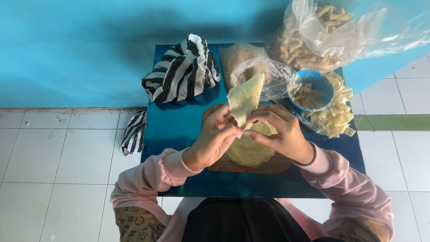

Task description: The person peels a thin sheet away from a round stack of thin food layers on a wooden board, then uses a knife to cut the round stack in half and into smaller pieces. They then fold and stack the small cut pieces one at a time on the table.

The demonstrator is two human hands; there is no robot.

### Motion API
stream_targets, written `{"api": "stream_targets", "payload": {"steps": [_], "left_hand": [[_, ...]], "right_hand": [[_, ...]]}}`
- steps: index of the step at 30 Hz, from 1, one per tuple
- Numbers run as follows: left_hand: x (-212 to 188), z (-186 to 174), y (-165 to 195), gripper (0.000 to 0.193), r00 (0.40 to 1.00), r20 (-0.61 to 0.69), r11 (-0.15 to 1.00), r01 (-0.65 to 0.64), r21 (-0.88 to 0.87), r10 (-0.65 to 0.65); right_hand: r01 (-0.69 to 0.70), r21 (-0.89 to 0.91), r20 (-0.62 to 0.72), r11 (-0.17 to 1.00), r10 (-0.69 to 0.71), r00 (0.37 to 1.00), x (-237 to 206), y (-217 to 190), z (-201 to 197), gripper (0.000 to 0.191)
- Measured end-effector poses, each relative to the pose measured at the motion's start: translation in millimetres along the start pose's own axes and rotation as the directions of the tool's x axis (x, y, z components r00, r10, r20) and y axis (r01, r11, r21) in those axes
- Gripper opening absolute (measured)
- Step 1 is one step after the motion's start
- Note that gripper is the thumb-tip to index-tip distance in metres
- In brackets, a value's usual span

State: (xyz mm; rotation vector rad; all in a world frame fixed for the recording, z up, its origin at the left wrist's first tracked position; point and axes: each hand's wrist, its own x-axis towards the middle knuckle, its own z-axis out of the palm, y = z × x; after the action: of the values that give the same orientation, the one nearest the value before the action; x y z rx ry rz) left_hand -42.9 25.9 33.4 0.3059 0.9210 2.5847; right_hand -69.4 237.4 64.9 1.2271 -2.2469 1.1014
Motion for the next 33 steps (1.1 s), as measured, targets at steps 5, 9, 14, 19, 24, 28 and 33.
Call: {"api": "stream_targets", "payload": {"steps": [5,9,14,19,24,28,33], "left_hand": [[0.6,-0.2,2.8,0.061,0.998,-0.058,1.0,0.002,-0.028,-0.004],[1.1,-2.5,-1.0,0.06,0.998,-0.047,0.999,-0.035,0.024,0.036],[1.7,-6.0,-3.9,0.063,0.998,-0.053,0.997,-0.032,0.068,0.036],[2.2,-13.5,-3.7,0.063,0.997,-0.051,0.99,-0.049,0.131,0.056],[9.2,-21.3,-6.3,0.063,0.997,-0.079,0.96,-0.001,0.28,0.024],[12.4,-19.9,-8.8,0.066,0.997,-0.072,0.985,0.029,0.17,-0.017],[5.2,-10.8,-14.5,0.069,0.998,0.003,0.993,0.055,0.1,-0.056]], "right_hand": [[0.02,0.004,0.0,1.0,-0.02,1.0,-0.9,0.5,7.6,0.046],[0.005,-0.029,-0.014,1.0,-0.005,1.0,-3.4,0.8,13.8,0.044],[-0.084,0.004,-0.022,0.996,0.084,0.996,-6.5,0.4,18.7,0.036],[-0.161,0.101,-0.01,0.982,0.163,0.987,-8.1,6.4,19.3,0.031],[-0.337,0.452,0.071,0.826,0.343,0.937,-10.9,20.0,18.9,0.023],[-0.511,0.563,0.169,0.65,0.515,0.84,-16.0,29.8,14.7,0.023],[-0.527,0.645,0.171,0.553,0.568,0.805,-21.4,39.5,18.2,0.024]]}}
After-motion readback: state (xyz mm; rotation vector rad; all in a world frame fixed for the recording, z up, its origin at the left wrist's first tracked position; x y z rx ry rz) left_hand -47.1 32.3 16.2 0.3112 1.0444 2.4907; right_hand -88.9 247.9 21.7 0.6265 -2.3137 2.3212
